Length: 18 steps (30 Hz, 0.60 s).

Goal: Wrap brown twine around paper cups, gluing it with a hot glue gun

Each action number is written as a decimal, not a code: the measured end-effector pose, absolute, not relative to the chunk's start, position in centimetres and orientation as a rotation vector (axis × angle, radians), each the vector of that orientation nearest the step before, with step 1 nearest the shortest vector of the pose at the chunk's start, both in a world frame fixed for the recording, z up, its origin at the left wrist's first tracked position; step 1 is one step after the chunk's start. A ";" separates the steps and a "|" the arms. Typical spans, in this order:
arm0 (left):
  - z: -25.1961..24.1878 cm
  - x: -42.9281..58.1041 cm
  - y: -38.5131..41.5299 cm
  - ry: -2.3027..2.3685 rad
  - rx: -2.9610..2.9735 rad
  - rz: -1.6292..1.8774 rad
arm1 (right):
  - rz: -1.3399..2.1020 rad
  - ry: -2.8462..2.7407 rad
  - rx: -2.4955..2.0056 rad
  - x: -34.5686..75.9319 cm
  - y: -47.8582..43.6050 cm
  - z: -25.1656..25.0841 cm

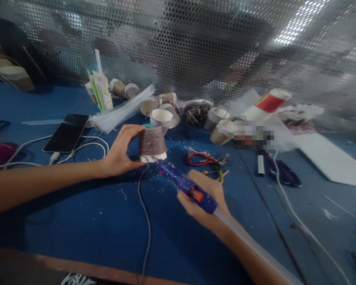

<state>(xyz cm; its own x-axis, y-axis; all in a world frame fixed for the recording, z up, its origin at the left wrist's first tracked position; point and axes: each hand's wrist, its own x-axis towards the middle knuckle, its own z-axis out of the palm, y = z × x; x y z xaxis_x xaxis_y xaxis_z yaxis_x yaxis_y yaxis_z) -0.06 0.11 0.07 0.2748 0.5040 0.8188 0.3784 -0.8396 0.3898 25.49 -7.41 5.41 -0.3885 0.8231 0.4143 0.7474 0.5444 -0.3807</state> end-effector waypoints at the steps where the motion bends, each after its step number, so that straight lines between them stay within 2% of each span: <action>1: 0.1 0.0 0.1 0.849 2.399 1.619 | 0.197 -2.212 -1.268 25.5 -7.4 5.5; 18: -0.8 0.0 0.8 0.773 2.142 1.663 | 0.332 -2.072 -1.367 25.4 -7.3 6.3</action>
<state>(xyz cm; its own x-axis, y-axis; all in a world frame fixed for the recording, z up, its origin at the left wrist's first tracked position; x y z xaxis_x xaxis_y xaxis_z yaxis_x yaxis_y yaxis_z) 0.03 0.83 -0.84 0.1758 0.5921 0.7864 0.2190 -0.8024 0.5552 25.41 -7.35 6.33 -0.2667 0.8932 0.3620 0.7357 0.4313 -0.5222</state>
